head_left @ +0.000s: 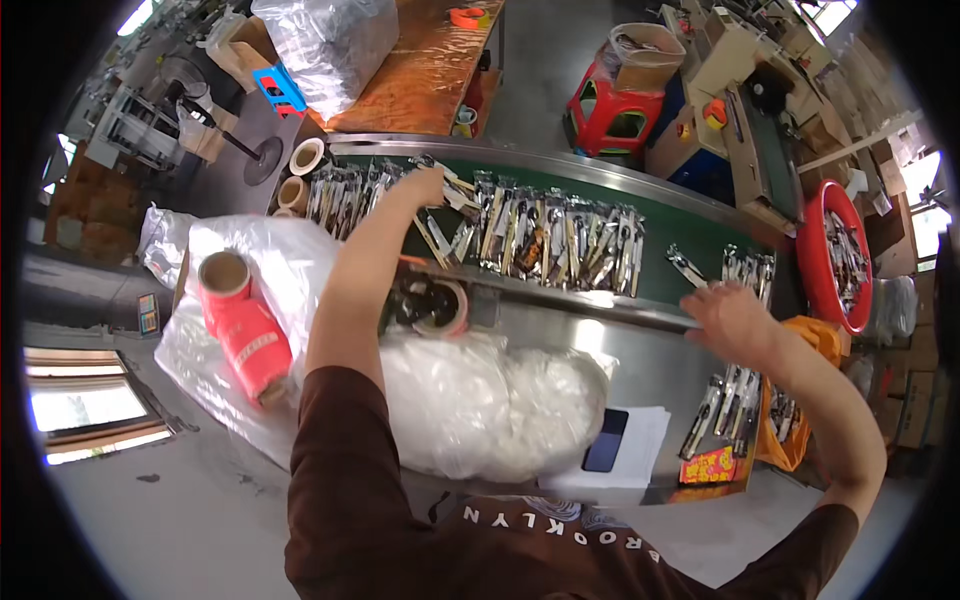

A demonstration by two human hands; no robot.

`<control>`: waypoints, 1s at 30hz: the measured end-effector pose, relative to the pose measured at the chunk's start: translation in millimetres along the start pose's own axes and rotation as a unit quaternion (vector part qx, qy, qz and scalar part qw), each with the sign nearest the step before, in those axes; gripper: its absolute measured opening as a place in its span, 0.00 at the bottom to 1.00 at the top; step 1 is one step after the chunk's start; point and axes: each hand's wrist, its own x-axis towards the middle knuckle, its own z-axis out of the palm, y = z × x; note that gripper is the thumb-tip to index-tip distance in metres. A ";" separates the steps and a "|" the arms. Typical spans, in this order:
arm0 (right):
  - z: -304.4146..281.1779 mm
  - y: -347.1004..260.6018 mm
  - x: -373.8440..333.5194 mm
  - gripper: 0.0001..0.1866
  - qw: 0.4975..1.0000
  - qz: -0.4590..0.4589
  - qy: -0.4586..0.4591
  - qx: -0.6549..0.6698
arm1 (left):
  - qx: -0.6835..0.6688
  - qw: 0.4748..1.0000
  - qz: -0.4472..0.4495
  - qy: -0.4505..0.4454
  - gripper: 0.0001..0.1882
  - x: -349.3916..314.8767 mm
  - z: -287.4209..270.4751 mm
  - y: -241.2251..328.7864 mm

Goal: Sorting metal hardware pins from a conveyor belt into bags, sealing them with tape, and packing black electronic cases into a large lined bin.

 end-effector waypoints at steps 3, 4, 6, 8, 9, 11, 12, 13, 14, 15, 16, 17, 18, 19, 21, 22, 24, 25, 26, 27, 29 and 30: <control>12.3 -5.9 47.1 0.19 0.993 -0.011 0.008 0.115 | 0.090 0.995 0.045 -0.028 0.27 27.6 16.9 -17.6; 16.6 0.2 66.2 0.17 0.985 -0.010 0.031 0.171 | 0.097 0.993 0.053 -0.032 0.28 51.0 28.9 -27.5; 36.8 18.4 113.0 0.15 0.958 -0.020 0.049 0.282 | 0.096 0.993 0.055 -0.049 0.30 100.8 58.0 -34.7; 62.7 16.6 167.5 0.14 0.953 -0.024 0.035 0.299 | 0.081 0.994 0.077 -0.012 0.30 133.4 92.7 -48.1; 76.3 13.1 199.5 0.13 0.949 -0.027 0.028 0.314 | 0.070 0.992 0.096 0.032 0.29 149.1 106.9 -53.0; 107.2 1.7 264.7 0.13 0.948 -0.063 0.064 0.304 | 0.044 0.995 0.092 0.007 0.28 175.4 104.7 -41.4; 107.7 -12.8 299.9 0.13 0.951 -0.103 0.082 0.279 | 0.019 0.996 0.083 0.017 0.28 182.5 110.6 -55.1; 109.6 -27.4 331.1 0.14 0.951 -0.140 0.097 0.256 | -0.007 0.997 0.079 0.025 0.29 185.5 120.9 -61.4; 119.7 -38.7 359.9 0.14 0.954 -0.188 0.103 0.209 | -0.003 0.994 0.100 0.045 0.29 186.9 122.7 -55.3; 130.3 -49.9 390.9 0.15 0.952 -0.235 0.113 0.161 | 0.004 0.990 0.121 0.069 0.29 187.5 116.9 -53.6; 143.2 -63.3 420.3 0.16 0.947 -0.267 0.142 0.110 | 0.011 0.985 0.137 0.106 0.23 186.9 117.4 -57.1; 156.7 -76.6 446.8 0.18 0.936 -0.300 0.173 0.060 | 0.013 0.987 0.131 0.095 0.23 185.0 119.4 -65.8; 167.5 -87.3 467.1 0.19 0.934 -0.298 0.195 0.040 | 0.069 0.983 0.162 0.058 0.20 181.7 120.6 -78.5; 168.6 -93.6 479.1 0.19 0.931 -0.293 0.217 0.018 | 0.124 0.973 0.194 0.023 0.19 176.2 119.7 -89.7; 167.7 -92.1 484.0 0.25 0.933 -0.298 0.183 -0.086 | 0.109 0.975 0.193 0.020 0.19 153.4 121.5 -108.4; 174.8 -89.8 479.2 0.27 0.941 -0.280 0.179 -0.059 | 0.155 0.969 0.189 -0.028 0.18 143.4 119.0 -110.8; 180.9 -80.4 463.5 0.31 0.953 -0.253 0.164 -0.032 | 0.271 0.932 0.210 -0.113 0.16 124.4 106.5 -111.7; 179.6 -73.7 458.3 0.31 0.956 -0.246 0.154 -0.034 | 0.269 0.932 0.212 -0.115 0.16 118.3 106.7 -104.9; 190.1 -73.2 457.9 0.31 0.954 -0.245 0.167 -0.042 | 0.329 0.916 0.162 -0.163 0.16 111.6 109.1 -92.8; 187.0 -71.4 453.9 0.31 0.955 -0.242 0.167 -0.041 | 0.389 0.891 0.109 -0.207 0.17 105.5 107.2 -79.6; 180.6 -68.5 441.0 0.31 0.963 -0.230 0.126 -0.065 | 0.371 0.904 0.094 -0.192 0.18 100.8 108.4 -47.8; 183.1 -66.3 437.4 0.31 0.962 -0.226 0.135 -0.069 | 0.265 0.948 0.048 -0.169 0.19 103.2 113.2 -38.1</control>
